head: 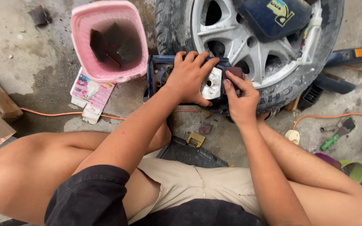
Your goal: The person sits on the floor and sands a dark blue motorcycle part with a sanding block. They repeatedly dip the sanding block into a pink bucket of water and continue sanding different areas of the part.
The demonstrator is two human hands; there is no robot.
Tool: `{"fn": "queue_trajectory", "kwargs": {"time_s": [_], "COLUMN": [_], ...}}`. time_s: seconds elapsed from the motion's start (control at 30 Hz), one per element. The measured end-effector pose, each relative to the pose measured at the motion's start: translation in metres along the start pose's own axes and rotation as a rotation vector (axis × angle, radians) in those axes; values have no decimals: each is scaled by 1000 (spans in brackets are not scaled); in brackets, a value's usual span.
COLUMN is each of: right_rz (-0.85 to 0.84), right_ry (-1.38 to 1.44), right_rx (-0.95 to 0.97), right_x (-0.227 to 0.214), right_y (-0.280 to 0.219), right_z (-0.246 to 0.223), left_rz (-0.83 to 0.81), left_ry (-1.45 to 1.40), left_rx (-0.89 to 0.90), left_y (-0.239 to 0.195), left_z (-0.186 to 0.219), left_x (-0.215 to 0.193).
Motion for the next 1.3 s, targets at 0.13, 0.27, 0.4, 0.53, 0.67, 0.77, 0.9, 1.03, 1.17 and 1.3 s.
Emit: {"fn": "queue_trajectory", "kwargs": {"time_s": [0.13, 0.27, 0.4, 0.53, 0.67, 0.77, 0.9, 1.03, 1.17, 1.3], "right_rz": [76, 98, 76, 50, -32, -39, -42, -137, -130, -74], "right_ry": [52, 132, 160, 199, 222, 264, 294, 384, 369, 293], "right_rx": [6, -30, -31, 62, 179, 244, 287, 243, 252, 318], "right_x": [-4, -12, -17, -19, -4, 5, 9, 11, 11, 10], "right_y": [-34, -48, -53, -51, -44, -40, -30, -31, -29, -27], "right_z": [7, 8, 21, 31, 28, 37, 45, 37, 39, 53], "left_rz": [9, 5, -14, -22, -10, -69, -182, 517, 753, 534], "left_ry": [-22, -30, -22, -10, 26, 26, -430, -441, -180, -279], "left_rx": [10, 7, -4, -6, -13, -8, -79, -115, -640, -1356], "left_y": [-1, -3, -1, 0, 0, 0, 26, 2, -75, -190], "left_z": [1, 2, 0, 0, -3, 0, -32, -124, -244, -348], "left_x": [-7, -5, -2, -1, -2, -9, -26, -123, -119, -26]}}
Point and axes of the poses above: each hand's wrist, its own y-axis towards the middle knuckle, its own x-axis out of the palm, z = x × y, the point moved 10 cm from there along y, towards the middle knuckle, and after that the axes turned 3 degrees about -y, right-handed, at the moved point
